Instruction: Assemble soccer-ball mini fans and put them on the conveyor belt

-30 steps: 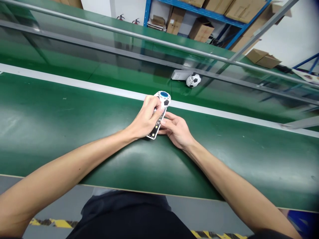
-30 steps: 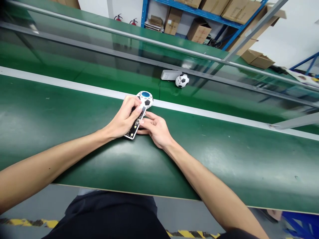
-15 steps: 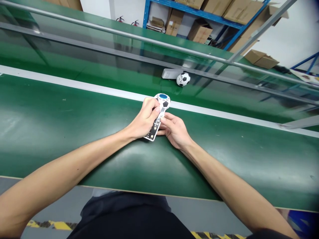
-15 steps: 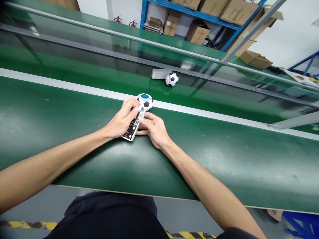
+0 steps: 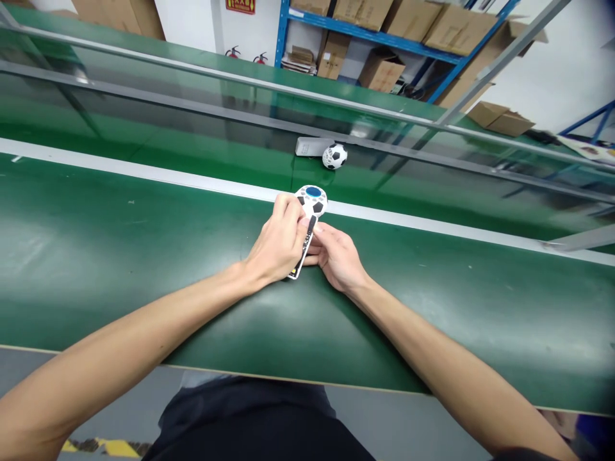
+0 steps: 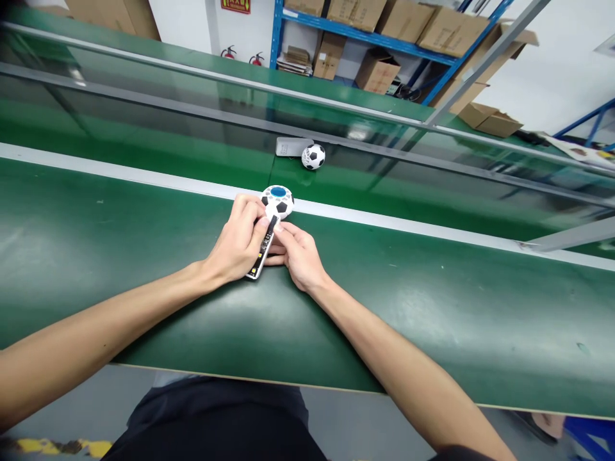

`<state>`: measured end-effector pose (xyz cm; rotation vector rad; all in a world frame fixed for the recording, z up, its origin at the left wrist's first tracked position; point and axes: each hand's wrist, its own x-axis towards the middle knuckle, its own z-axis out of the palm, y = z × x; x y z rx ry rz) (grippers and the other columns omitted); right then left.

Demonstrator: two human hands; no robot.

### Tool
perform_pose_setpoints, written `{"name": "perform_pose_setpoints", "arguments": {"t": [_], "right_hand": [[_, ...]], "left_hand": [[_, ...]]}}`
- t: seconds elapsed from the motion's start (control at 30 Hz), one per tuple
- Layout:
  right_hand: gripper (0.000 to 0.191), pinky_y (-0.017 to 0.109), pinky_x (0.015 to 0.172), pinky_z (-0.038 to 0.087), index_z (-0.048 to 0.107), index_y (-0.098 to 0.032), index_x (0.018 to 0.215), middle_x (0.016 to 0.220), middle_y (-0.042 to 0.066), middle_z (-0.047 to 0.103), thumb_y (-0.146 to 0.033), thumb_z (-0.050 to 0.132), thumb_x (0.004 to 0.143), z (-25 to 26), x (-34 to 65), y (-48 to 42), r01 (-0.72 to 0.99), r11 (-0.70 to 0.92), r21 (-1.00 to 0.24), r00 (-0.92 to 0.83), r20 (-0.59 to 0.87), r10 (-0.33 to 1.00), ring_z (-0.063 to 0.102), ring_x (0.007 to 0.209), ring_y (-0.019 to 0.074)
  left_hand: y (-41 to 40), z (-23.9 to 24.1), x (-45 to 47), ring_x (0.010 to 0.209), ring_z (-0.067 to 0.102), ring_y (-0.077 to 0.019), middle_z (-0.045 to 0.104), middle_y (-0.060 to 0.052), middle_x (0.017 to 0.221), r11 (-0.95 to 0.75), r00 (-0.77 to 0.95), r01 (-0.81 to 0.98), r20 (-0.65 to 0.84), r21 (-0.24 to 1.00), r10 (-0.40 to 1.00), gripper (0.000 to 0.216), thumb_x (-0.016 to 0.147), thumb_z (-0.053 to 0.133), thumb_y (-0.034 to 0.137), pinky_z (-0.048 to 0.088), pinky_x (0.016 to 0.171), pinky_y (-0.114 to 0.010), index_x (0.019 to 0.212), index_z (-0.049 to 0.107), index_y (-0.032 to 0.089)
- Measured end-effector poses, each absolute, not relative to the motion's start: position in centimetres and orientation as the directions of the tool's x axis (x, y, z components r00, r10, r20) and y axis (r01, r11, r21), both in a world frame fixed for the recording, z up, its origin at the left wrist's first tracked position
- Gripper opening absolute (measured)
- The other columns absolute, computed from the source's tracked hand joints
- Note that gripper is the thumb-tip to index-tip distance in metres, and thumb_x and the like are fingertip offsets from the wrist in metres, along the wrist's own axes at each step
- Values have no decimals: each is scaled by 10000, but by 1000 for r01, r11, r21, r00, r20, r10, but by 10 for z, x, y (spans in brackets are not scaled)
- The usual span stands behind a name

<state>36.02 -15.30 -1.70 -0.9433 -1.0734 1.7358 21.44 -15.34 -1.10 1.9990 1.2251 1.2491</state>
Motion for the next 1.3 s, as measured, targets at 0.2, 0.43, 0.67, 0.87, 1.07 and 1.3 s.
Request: {"name": "perform_pose_setpoints", "arguments": {"t": [0.2,0.43,0.67,0.87,1.07,1.3], "right_hand": [[347,339,572,617,627,-194,917,763,29,712,-496,712,769,-22,358,-155,-257,-210,-943,-300,-129,945,718,706,213],[338,331,577,619,626,-197,944,802,34,712,-488,691,784,-24,358,-156,-246,-195,-949,-278,-124,953,722,793,232],[322,344,612,627,631,-196,961,845,43,716,-474,670,802,-26,358,-156,-226,-189,-956,-252,-130,959,720,837,238],[339,339,647,628,643,-192,995,886,54,727,-487,658,827,-23,358,-156,-220,-171,-960,-267,-109,958,715,875,228],[503,391,852,595,603,-189,1199,1072,77,733,-315,790,749,-10,368,-164,-159,-325,-932,-528,-198,826,708,966,222],[580,374,823,597,592,-182,1176,1060,71,738,-153,820,643,-11,365,-165,-163,-313,-936,-471,-205,858,715,917,223]], "left_hand": [[-153,-13,217,1029,457,-200,409,-79,1041,-500,182,324,466,803,866,122,985,347,252,420,971,-385,871,381,224],[-149,-14,214,1073,453,-191,421,-77,1041,-492,224,269,443,828,868,205,996,381,376,394,1036,-383,850,385,232],[-146,-18,214,1079,461,-183,429,-78,1060,-461,219,215,417,861,882,243,999,363,426,387,1047,-364,880,437,228],[-143,-18,215,1064,466,-184,434,-79,1032,-442,187,186,410,878,893,192,991,385,329,382,1034,-344,854,445,209],[-140,-19,213,988,472,-178,411,-52,978,-383,133,283,360,879,924,175,963,443,262,420,982,-332,797,421,211],[-137,-14,215,953,471,-187,414,-42,928,-398,163,273,366,876,916,232,941,520,260,438,918,-326,745,410,205]]}}
